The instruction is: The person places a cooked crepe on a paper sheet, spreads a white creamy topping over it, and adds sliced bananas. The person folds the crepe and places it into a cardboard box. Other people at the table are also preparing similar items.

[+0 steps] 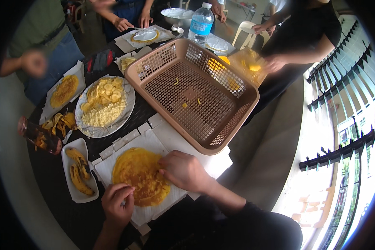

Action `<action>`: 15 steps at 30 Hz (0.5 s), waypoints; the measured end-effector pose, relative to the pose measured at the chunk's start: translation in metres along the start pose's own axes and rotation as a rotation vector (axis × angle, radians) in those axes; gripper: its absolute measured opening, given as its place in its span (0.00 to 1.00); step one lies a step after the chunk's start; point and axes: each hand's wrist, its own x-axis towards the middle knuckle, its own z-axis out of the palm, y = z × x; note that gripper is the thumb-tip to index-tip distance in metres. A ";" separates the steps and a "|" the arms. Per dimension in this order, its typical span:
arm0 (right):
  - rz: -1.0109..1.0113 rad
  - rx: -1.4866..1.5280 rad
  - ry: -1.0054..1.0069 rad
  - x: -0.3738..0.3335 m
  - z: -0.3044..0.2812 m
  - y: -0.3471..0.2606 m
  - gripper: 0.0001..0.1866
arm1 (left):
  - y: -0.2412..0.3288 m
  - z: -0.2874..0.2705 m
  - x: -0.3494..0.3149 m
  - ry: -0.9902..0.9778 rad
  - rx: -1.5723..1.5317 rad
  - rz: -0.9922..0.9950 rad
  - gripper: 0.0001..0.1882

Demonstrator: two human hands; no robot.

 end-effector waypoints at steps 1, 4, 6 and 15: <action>0.008 0.006 0.003 0.000 0.000 0.000 0.12 | 0.000 0.000 0.000 -0.003 0.001 0.003 0.13; 0.018 0.004 0.005 0.000 -0.001 -0.002 0.12 | -0.001 -0.001 0.001 -0.013 0.006 0.009 0.13; 0.012 -0.002 0.008 0.001 -0.001 -0.002 0.12 | -0.001 0.000 0.001 -0.009 0.005 0.004 0.13; 0.018 -0.034 -0.019 -0.001 0.002 0.003 0.12 | -0.002 0.000 0.000 -0.010 -0.020 0.007 0.11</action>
